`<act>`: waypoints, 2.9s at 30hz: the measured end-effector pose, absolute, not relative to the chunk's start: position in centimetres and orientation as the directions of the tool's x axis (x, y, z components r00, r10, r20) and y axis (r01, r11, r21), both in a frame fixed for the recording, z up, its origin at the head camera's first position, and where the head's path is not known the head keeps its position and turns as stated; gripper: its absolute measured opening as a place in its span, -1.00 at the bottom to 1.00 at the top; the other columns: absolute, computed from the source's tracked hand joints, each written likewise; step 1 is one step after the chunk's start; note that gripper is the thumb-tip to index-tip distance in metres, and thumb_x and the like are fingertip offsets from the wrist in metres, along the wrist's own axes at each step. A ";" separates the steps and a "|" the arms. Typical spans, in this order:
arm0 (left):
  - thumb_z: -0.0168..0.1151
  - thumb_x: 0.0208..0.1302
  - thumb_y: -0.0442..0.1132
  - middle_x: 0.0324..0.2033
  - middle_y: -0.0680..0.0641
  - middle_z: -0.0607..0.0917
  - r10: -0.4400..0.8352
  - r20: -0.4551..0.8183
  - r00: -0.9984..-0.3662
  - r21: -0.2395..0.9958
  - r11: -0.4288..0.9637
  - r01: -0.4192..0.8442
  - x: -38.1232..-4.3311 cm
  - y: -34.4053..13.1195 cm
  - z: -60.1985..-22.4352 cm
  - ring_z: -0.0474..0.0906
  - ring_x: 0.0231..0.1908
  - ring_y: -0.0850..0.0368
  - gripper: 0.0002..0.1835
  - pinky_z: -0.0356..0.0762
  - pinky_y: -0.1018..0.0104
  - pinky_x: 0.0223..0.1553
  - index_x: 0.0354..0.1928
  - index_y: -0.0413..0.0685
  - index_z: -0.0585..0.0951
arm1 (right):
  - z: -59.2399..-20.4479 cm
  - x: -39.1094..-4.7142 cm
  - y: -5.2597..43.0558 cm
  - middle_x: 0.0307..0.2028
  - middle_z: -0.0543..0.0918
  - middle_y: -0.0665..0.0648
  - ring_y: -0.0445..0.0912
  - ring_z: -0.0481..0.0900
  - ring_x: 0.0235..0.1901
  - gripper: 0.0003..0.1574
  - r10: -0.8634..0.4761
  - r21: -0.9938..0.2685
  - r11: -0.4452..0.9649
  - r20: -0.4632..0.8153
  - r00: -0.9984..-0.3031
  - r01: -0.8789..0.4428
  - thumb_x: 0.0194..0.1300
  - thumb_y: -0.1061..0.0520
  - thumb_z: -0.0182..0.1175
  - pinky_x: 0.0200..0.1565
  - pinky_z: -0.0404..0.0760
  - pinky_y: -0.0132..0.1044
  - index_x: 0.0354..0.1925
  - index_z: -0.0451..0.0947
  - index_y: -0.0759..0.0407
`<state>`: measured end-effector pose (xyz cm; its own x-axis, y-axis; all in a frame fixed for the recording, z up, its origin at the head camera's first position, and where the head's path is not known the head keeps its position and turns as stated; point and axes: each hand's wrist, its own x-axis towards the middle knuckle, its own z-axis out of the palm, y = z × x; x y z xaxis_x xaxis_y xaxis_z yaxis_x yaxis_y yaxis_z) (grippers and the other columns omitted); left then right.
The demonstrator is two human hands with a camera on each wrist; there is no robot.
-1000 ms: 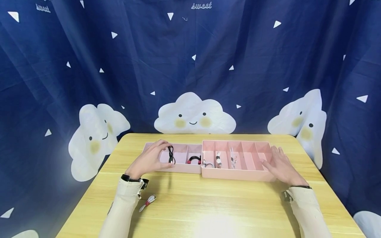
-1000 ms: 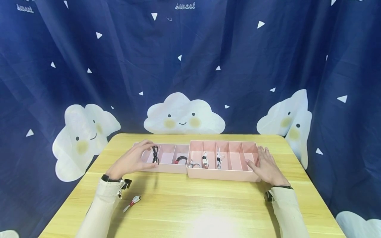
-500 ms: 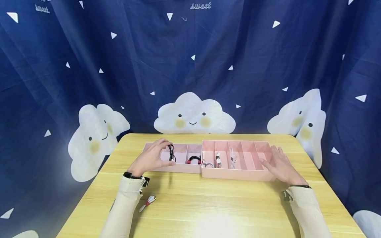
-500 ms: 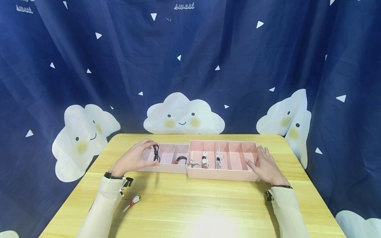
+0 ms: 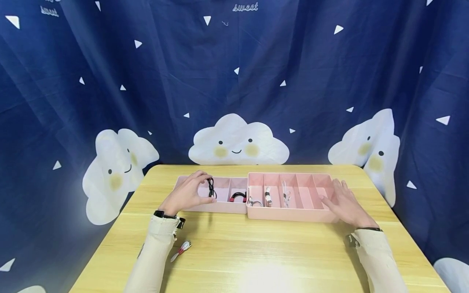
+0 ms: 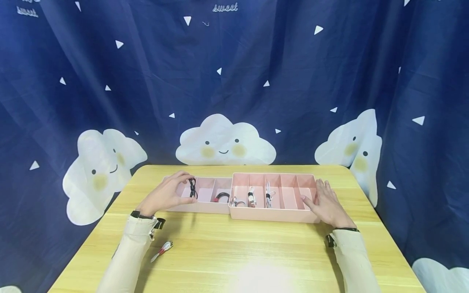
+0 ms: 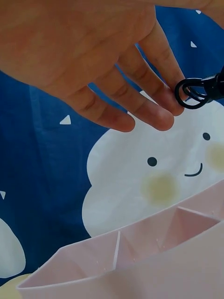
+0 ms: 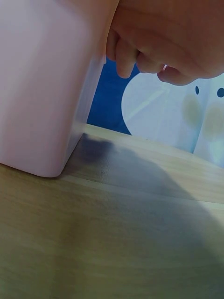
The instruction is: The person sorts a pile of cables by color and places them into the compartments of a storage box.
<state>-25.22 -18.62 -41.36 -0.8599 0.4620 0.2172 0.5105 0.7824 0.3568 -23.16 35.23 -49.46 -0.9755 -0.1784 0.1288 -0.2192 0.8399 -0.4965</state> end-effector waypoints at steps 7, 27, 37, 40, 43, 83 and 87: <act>0.54 0.06 0.22 0.24 -0.06 0.58 0.455 0.210 -0.865 0.364 0.785 0.501 -25.5 -18.6 -41.7 0.63 0.15 -0.02 -0.13 0.63 -0.05 0.16 0.33 -0.13 0.55 | -49.4 -23.2 35.2 0.53 -0.13 0.70 0.58 -0.30 0.55 0.21 -0.175 -0.494 0.842 0.130 -0.976 -0.216 0.55 -0.30 -0.02 0.48 -0.18 0.48 0.56 -0.25 0.59; 0.55 0.06 0.20 0.22 -0.07 0.59 0.446 0.206 -0.871 0.380 0.784 0.491 -26.3 -18.6 -42.4 0.63 0.15 -0.04 -0.14 0.63 -0.05 0.15 0.32 -0.15 0.55 | -49.5 -23.1 35.2 0.53 -0.14 0.69 0.57 -0.29 0.55 0.20 -0.176 -0.497 0.841 0.125 -0.976 -0.215 0.55 -0.31 -0.02 0.48 -0.19 0.48 0.57 -0.24 0.57; 0.56 0.05 0.20 0.21 -0.05 0.60 0.438 0.200 -0.876 0.361 0.798 0.482 -26.7 -18.5 -42.8 0.63 0.13 -0.01 -0.13 0.63 -0.04 0.14 0.33 -0.13 0.55 | -49.2 -23.1 35.0 0.52 -0.11 0.71 0.61 -0.26 0.53 0.22 -0.170 -0.496 0.842 0.135 -0.976 -0.215 0.54 -0.30 0.00 0.47 -0.16 0.49 0.55 -0.22 0.62; 0.56 0.05 0.19 0.20 -0.06 0.60 0.442 0.202 -0.874 0.363 0.795 0.486 -26.9 -18.5 -42.9 0.63 0.13 -0.03 -0.12 0.63 -0.05 0.15 0.33 -0.16 0.55 | -49.2 -23.1 35.0 0.52 -0.11 0.71 0.61 -0.26 0.53 0.22 -0.168 -0.497 0.841 0.134 -0.977 -0.213 0.54 -0.30 0.00 0.47 -0.16 0.49 0.55 -0.22 0.62; 0.56 0.05 0.18 0.21 -0.07 0.59 0.440 0.191 -0.877 0.374 0.794 0.480 -27.0 -18.4 -43.0 0.62 0.14 -0.04 -0.12 0.61 -0.06 0.18 0.34 -0.17 0.54 | -49.3 -23.1 35.0 0.52 -0.10 0.71 0.62 -0.25 0.53 0.21 -0.167 -0.496 0.842 0.137 -0.976 -0.213 0.54 -0.30 0.01 0.47 -0.16 0.49 0.54 -0.21 0.63; 0.57 0.03 0.20 0.07 -0.05 0.61 0.438 0.142 -0.888 0.371 0.808 0.458 -28.4 -17.9 -45.2 0.60 0.09 -0.03 -0.12 0.61 -0.02 0.15 0.30 -0.19 0.58 | -49.6 -23.2 35.1 0.52 -0.09 0.70 0.59 -0.25 0.54 0.22 -0.162 -0.491 0.846 0.137 -0.977 -0.209 0.53 -0.32 0.01 0.46 -0.14 0.50 0.55 -0.19 0.62; 0.56 0.04 0.22 0.10 -0.05 0.62 0.435 0.139 -0.890 0.362 0.814 0.454 -28.5 -17.8 -45.4 0.59 0.11 -0.03 -0.10 0.58 -0.04 0.18 0.33 -0.18 0.56 | -49.6 -23.2 35.2 0.52 -0.10 0.70 0.59 -0.25 0.54 0.22 -0.160 -0.490 0.847 0.138 -0.977 -0.208 0.53 -0.32 0.01 0.46 -0.14 0.51 0.55 -0.19 0.62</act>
<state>-28.52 -17.80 -45.42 -0.8897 0.4350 0.1388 0.4544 0.8140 0.3618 -23.17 35.15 -49.55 -0.9775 -0.1596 0.1381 -0.2075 0.8466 -0.4901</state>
